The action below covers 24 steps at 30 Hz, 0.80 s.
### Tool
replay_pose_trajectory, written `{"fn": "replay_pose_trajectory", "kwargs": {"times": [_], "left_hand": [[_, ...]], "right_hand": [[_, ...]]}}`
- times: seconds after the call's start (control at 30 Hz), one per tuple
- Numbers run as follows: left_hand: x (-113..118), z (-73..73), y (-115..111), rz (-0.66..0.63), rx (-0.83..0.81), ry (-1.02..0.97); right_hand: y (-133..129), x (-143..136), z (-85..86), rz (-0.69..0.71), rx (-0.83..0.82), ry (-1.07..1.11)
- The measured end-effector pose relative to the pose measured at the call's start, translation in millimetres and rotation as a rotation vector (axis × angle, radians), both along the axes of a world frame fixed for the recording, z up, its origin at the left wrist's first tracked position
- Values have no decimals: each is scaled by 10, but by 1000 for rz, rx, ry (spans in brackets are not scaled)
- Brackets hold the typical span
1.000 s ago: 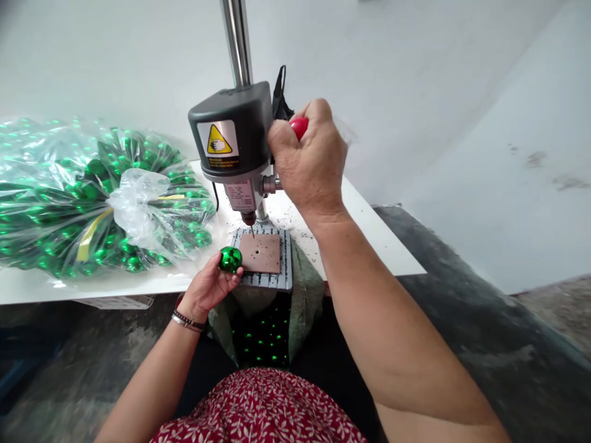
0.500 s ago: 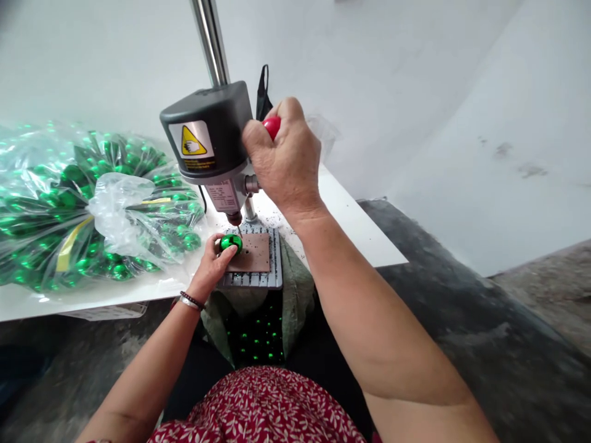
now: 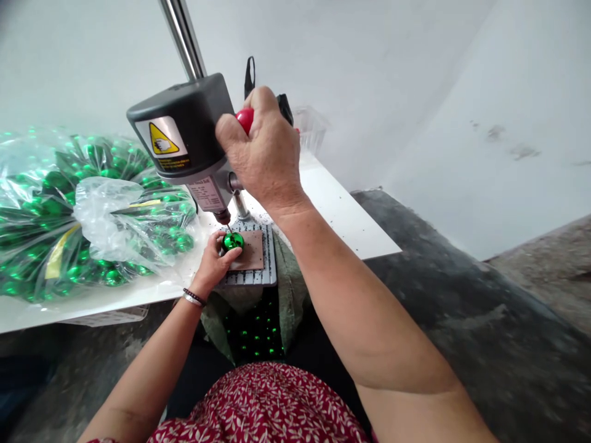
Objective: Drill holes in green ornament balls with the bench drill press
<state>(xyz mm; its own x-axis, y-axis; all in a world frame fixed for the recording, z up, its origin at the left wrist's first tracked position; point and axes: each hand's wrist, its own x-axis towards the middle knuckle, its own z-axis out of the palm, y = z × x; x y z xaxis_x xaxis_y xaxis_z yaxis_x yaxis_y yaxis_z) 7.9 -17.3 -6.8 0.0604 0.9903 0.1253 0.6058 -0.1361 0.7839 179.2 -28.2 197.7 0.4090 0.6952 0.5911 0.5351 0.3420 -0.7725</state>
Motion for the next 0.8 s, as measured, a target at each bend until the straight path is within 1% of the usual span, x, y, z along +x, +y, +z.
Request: {"fn": "replay_pose_trajectory", "kwargs": {"times": [0.13, 0.2, 0.33, 0.47, 0.57, 0.7, 0.8], "left_hand": [[84, 86, -127, 67, 98, 194], [119, 120, -159, 81, 92, 236], [142, 127, -144, 58, 46, 227], [124, 90, -126, 47, 34, 237], [101, 95, -132, 42, 39, 247], [67, 136, -106, -25, 61, 293], [42, 133, -62, -61, 53, 304]], "right_hand": [[-4, 5, 9, 5, 0, -6], [-6, 5, 8, 5, -6, -4], [-23, 1, -24, -1, 8, -3], [-66, -2, -67, 14, 41, 6], [-91, -8, -79, 21, 41, 11], [-96, -20, -81, 17, 39, 7], [-94, -22, -85, 13, 38, 9]]}}
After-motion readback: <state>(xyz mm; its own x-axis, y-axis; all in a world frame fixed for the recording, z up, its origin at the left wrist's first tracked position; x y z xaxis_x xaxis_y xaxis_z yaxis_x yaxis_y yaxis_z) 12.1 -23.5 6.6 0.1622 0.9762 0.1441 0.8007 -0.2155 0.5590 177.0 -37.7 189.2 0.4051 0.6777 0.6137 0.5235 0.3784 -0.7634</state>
